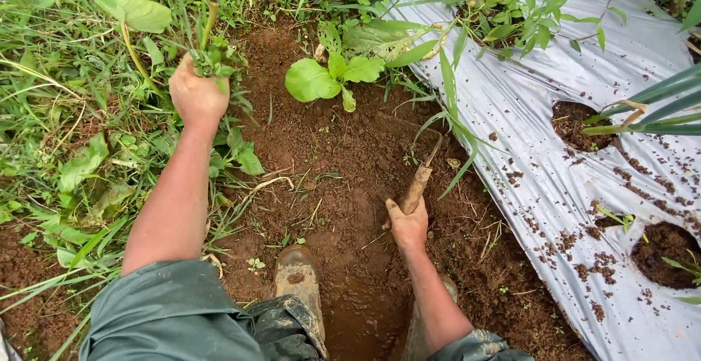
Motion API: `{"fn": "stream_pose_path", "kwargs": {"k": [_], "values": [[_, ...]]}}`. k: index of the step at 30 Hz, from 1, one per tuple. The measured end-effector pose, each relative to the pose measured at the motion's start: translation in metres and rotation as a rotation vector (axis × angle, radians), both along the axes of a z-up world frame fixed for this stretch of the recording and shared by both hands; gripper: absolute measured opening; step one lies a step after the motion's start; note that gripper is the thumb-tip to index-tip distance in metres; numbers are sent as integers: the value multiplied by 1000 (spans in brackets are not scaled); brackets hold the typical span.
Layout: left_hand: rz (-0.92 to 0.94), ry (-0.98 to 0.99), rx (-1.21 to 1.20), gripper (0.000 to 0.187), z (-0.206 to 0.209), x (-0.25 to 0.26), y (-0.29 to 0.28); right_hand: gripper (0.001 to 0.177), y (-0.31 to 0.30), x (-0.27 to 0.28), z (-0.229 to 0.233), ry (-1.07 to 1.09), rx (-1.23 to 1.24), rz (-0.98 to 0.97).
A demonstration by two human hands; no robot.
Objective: The person kneels on the muddy ground beside a garden bed covered with white plastic mulch. They use a small hand hoe to loosen the soil and pull out weeds growing along the edge of the plastic sheeting, clearing the area around the planted crops.
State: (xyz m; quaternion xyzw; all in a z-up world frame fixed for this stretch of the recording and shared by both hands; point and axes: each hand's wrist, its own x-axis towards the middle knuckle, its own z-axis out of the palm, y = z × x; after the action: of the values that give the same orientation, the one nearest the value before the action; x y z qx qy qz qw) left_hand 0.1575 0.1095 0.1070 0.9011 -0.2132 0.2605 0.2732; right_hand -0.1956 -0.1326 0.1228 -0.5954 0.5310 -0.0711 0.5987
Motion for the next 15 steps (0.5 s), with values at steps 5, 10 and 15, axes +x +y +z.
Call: {"fn": "stream_pose_path", "kwargs": {"k": [5,10,15], "values": [[82,921,306,29,-51,-43,-29,20,-1,-3,-18,-23,7,-61],[-135,561,-105,30,-119,-58,-101,19,-1,-3,-17,-42,-8,-37],[-56,747,-97,18,-202,-47,-131,21,0,-4,-21,-79,-7,-35]]}}
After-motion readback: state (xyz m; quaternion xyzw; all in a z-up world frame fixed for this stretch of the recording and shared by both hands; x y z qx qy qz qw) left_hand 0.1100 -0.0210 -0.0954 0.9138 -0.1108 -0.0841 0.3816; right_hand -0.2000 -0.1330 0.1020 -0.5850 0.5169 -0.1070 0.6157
